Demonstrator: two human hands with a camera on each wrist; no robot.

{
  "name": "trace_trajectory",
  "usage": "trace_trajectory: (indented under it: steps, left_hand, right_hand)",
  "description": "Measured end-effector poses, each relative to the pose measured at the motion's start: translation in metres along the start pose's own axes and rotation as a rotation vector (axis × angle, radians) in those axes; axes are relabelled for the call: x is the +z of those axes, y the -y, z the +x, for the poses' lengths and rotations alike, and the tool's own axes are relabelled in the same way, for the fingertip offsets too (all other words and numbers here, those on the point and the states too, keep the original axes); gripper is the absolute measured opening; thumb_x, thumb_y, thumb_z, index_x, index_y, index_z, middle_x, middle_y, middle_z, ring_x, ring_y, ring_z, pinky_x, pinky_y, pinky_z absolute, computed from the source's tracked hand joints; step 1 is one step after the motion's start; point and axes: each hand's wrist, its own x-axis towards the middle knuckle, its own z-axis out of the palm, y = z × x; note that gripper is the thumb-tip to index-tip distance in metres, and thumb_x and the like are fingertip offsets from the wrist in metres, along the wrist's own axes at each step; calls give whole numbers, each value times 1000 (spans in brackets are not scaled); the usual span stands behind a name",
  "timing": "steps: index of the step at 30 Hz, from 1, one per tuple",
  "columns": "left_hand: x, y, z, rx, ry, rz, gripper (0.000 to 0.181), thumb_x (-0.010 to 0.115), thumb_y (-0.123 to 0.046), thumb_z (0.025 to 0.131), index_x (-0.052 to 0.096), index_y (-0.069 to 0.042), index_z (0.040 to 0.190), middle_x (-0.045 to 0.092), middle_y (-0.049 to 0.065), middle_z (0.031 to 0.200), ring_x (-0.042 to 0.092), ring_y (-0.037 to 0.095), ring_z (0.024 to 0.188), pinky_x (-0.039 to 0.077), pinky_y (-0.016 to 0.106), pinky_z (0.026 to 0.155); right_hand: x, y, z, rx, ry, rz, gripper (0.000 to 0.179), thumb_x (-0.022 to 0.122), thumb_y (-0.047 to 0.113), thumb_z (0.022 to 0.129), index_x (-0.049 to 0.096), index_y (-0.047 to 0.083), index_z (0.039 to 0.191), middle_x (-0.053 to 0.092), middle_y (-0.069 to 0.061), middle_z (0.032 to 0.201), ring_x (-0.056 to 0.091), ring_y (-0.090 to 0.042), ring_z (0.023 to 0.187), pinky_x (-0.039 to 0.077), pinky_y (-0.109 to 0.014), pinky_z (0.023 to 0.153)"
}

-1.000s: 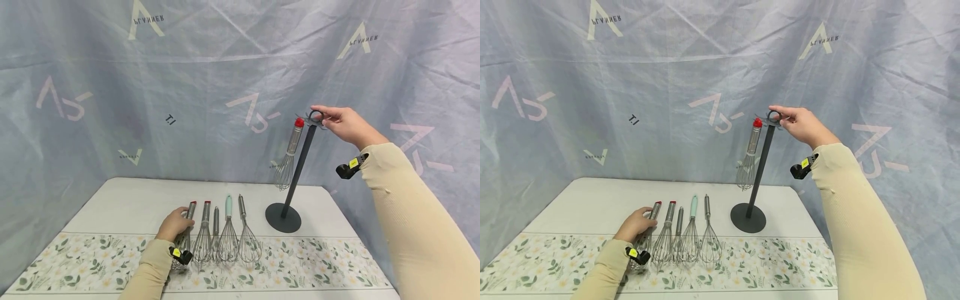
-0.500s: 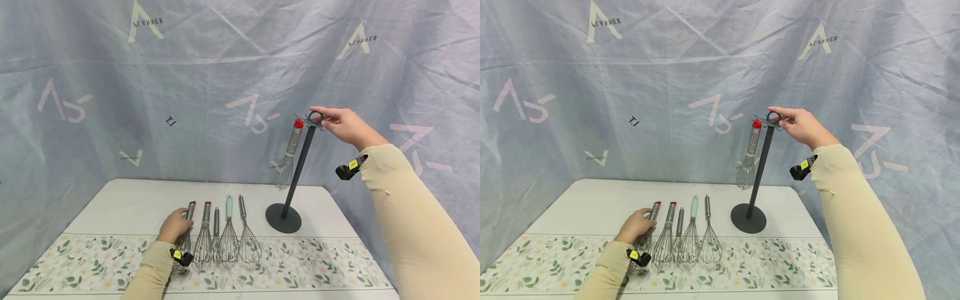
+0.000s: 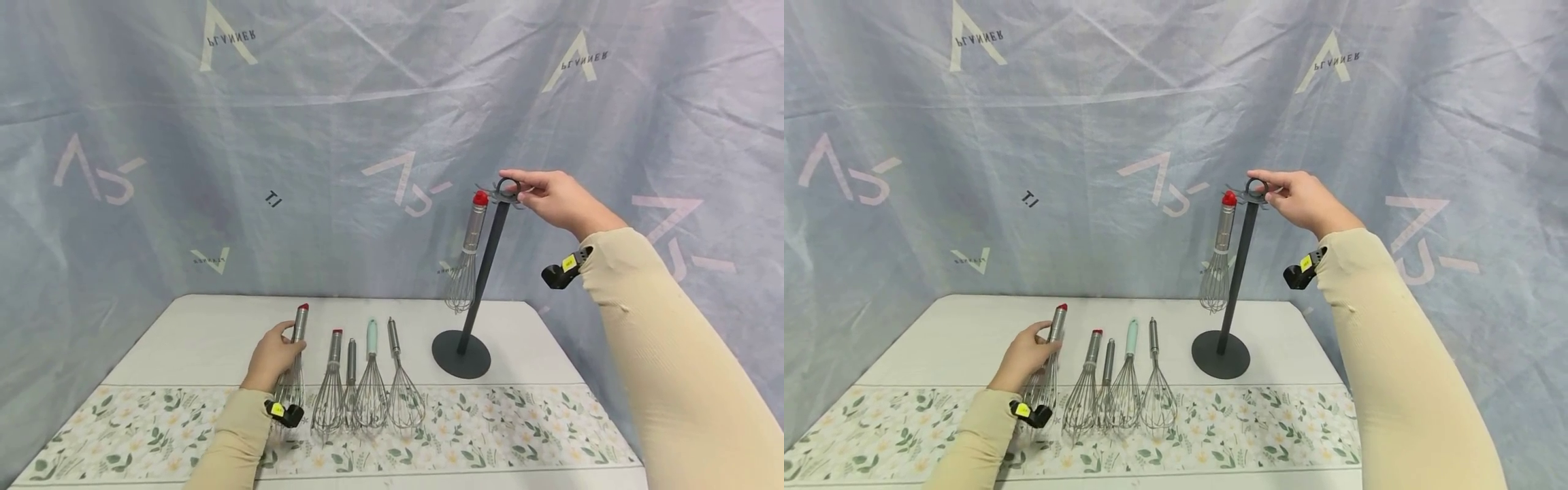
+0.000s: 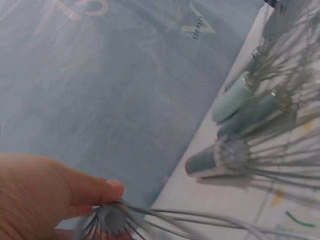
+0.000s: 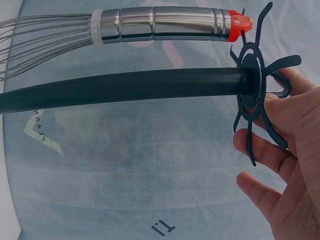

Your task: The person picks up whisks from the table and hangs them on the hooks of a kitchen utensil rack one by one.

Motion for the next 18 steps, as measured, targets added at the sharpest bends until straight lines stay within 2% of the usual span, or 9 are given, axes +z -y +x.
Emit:
trace_trajectory:
  steps: [6, 18]
  left_hand:
    - [-8, -19, 0, 30, -50, -43, 62, 68, -17, 95, 44, -3, 150, 63, 19, 99, 60, 20, 65, 51, 32, 53]
    - [-16, -46, 3, 113, -57, -72, 62, 69, -18, 97, 43, -9, 153, 61, 17, 103, 61, 20, 70, 53, 31, 58]
  right_hand:
    - [-2, 2, 1, -19, 7, -34, 56, 46, 9, 105, 43, 33, 155, 62, -11, 138, 60, -27, 108, 36, -34, 65]
    - [-7, 7, 0, -23, 36, -62, 55, 48, 6, 104, 44, 29, 155, 62, -14, 138, 59, -27, 105, 36, -35, 64]
